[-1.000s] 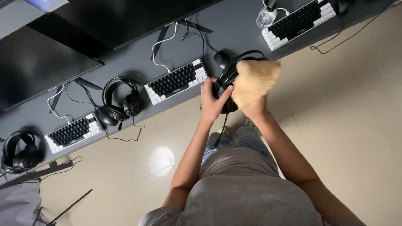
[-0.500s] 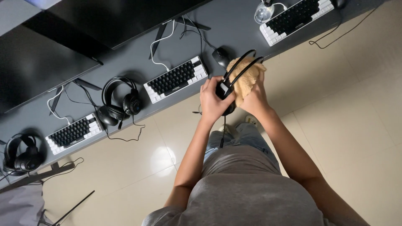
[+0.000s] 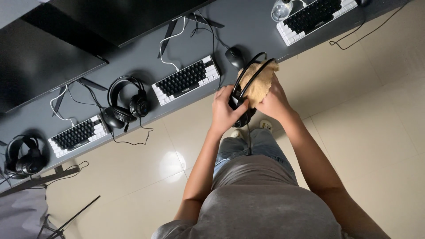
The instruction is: Cleaning various computer peripherals including headphones, a keyboard, and a mouse using a cloth.
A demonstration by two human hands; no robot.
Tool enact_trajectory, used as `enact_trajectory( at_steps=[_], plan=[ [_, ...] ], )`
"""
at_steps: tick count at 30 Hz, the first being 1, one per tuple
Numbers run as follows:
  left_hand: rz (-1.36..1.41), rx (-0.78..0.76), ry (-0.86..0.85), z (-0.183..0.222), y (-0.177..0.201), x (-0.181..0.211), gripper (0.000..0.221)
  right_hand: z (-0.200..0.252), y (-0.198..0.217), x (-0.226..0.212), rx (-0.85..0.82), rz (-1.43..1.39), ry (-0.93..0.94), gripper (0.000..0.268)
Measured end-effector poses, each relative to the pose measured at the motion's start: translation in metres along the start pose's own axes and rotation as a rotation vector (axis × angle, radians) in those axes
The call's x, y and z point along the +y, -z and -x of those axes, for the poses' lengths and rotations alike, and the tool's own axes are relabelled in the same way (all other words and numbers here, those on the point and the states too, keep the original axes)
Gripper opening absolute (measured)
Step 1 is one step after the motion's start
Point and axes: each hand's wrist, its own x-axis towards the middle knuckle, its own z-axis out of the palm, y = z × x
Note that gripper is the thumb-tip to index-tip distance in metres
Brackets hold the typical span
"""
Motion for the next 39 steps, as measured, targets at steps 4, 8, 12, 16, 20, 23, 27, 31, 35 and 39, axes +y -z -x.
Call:
enact_trajectory(
  at_steps=[4, 8, 12, 16, 20, 23, 27, 31, 35, 39],
  plan=[
    [0.002, 0.066, -0.016, 0.008, -0.005, 0.001, 0.036, -0.001, -0.014, 0.016, 0.032, -0.027, -0.104, 0.058],
    [-0.025, 0.087, -0.022, 0.015, -0.004, 0.006, 0.035, 0.0, -0.024, 0.03, 0.109, 0.053, -0.165, 0.042],
    [-0.007, 0.092, -0.024, 0.013, -0.006, 0.003, 0.035, 0.006, -0.026, 0.038, 0.125, 0.038, -0.227, 0.032],
    [-0.054, 0.027, -0.068, 0.007, -0.007, 0.004, 0.037, -0.004, -0.006, -0.003, 0.246, 0.128, -0.09, 0.032],
    [0.253, -0.022, 0.128, -0.004, -0.007, 0.012, 0.041, -0.01, 0.003, -0.032, 0.341, 0.11, 0.089, 0.031],
    [0.325, -0.009, 0.07, -0.001, -0.011, 0.011, 0.037, 0.0, -0.004, -0.026, 0.357, 0.063, 0.066, 0.031],
    [0.522, 0.011, 0.135, 0.006, -0.014, 0.004, 0.028, 0.015, -0.03, 0.0, 0.377, -0.152, -0.19, 0.037],
    [0.623, 0.021, 0.143, 0.009, -0.01, 0.002, 0.03, 0.012, -0.023, 0.003, 0.391, -0.038, -0.086, 0.045],
    [0.619, 0.066, 0.105, 0.006, -0.009, -0.002, 0.034, 0.029, -0.044, 0.028, 0.269, -0.155, -0.217, 0.043],
    [0.625, 0.144, 0.048, 0.002, -0.008, -0.011, 0.039, 0.035, -0.052, 0.031, 0.215, -0.05, -0.255, 0.035]
  ],
)
